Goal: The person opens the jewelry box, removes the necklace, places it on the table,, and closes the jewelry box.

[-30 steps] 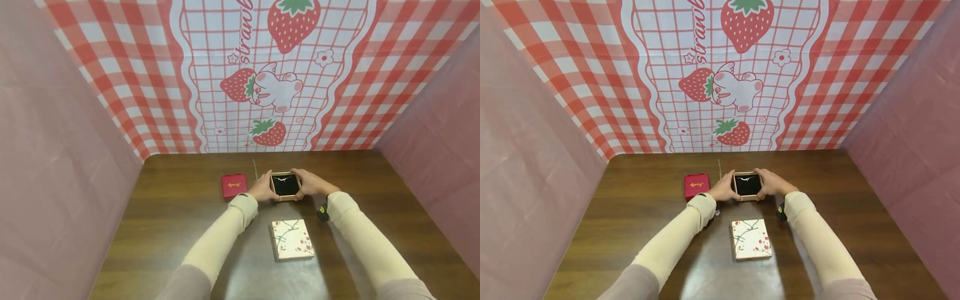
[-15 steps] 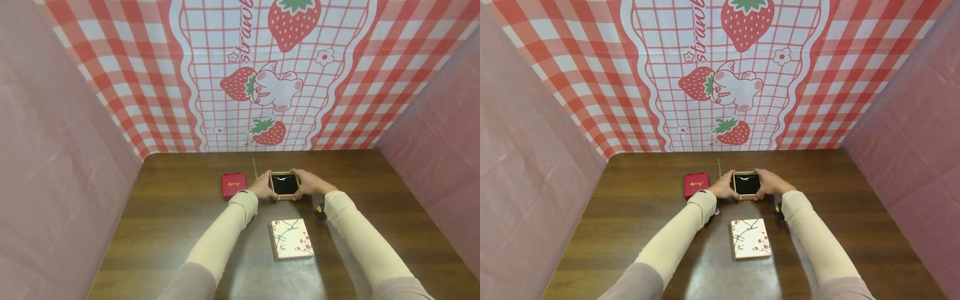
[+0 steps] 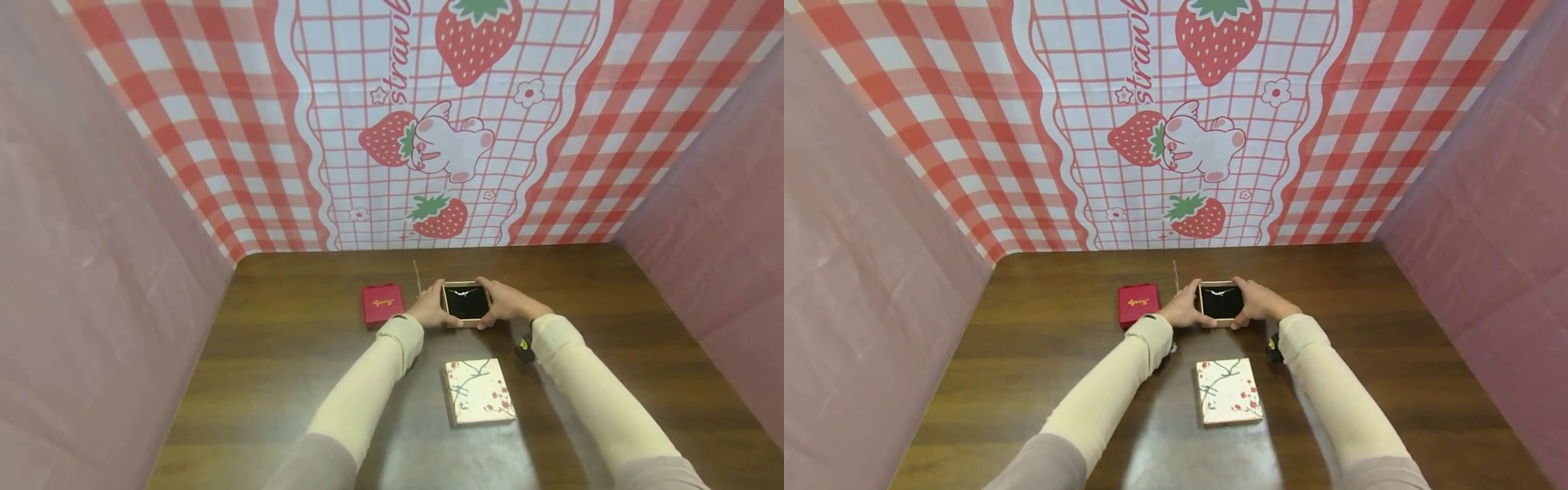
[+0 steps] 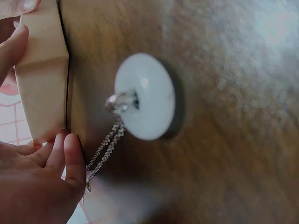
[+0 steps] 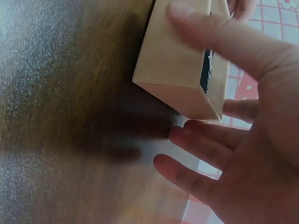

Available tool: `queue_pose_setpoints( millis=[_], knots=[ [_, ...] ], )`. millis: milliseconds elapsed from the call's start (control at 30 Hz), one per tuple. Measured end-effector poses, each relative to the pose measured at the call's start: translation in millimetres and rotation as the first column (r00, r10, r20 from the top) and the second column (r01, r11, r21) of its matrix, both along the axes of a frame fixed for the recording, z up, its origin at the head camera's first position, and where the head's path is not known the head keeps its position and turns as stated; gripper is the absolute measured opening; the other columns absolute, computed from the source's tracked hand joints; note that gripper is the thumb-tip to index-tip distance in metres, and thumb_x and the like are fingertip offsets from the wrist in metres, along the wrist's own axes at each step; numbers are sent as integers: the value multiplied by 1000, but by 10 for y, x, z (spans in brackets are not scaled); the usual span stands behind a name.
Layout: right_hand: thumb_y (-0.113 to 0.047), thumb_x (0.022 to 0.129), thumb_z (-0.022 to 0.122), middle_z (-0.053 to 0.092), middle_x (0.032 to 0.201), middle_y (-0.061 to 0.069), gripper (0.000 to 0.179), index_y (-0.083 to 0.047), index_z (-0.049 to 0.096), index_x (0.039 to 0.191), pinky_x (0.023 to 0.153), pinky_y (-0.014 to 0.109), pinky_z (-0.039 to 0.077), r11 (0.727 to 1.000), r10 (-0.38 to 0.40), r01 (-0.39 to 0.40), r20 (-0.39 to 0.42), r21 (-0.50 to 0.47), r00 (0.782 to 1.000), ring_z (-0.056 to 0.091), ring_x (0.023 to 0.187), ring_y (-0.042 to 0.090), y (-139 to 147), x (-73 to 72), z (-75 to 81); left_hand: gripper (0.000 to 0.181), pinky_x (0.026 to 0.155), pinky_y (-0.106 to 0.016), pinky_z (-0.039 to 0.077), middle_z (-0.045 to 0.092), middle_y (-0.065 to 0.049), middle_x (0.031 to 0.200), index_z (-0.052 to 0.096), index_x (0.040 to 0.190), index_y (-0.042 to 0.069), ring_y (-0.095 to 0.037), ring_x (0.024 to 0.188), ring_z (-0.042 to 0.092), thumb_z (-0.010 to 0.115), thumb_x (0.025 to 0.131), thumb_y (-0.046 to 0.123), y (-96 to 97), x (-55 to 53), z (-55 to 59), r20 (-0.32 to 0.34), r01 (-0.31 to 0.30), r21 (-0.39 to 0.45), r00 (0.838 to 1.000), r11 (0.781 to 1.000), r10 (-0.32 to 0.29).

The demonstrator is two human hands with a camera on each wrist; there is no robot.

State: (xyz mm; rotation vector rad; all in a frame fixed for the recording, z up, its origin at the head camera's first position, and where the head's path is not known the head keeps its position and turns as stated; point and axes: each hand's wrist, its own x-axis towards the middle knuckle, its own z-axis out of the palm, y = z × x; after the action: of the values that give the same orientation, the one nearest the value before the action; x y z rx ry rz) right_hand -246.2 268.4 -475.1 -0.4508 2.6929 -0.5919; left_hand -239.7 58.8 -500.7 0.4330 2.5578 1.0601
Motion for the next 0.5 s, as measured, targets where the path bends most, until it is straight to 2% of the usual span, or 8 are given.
queue_pose_setpoints(
  millis=[100,233,367,500],
  knots=[
    [-40,69,85,42,133,38,108,7,27,148,100,59,43,1000,-14,14,19,1,1000,52,115,44,-2,23,25,108,117,-43,31,41,-16,151,21,153,7,-31,137,41,87,71,31,11,7,-4,5,-1,-1,1000,1000,1],
    [-50,80,75,42,134,37,98,9,33,146,98,59,44,999,-40,40,-45,-12,998,53,113,43,-35,38,46,108,116,-43,33,41,-15,151,20,153,9,-30,136,41,87,71,32,13,16,-18,14,-2,-7,1000,1000,2],
    [-41,84,73,50,124,30,76,6,47,138,91,55,48,997,-67,60,-161,-50,985,56,101,36,-80,30,65,108,114,-42,35,43,-15,149,22,153,9,-30,133,43,88,70,31,12,16,-26,10,-5,5,1000,1000,4],
    [-27,86,73,59,112,23,49,5,62,122,87,53,49,997,-48,33,-260,-65,964,60,97,34,-138,23,105,107,113,-40,37,44,-15,148,23,152,9,-30,130,45,88,70,31,6,4,-22,-1,-5,6,1000,1000,5]
  ],
)
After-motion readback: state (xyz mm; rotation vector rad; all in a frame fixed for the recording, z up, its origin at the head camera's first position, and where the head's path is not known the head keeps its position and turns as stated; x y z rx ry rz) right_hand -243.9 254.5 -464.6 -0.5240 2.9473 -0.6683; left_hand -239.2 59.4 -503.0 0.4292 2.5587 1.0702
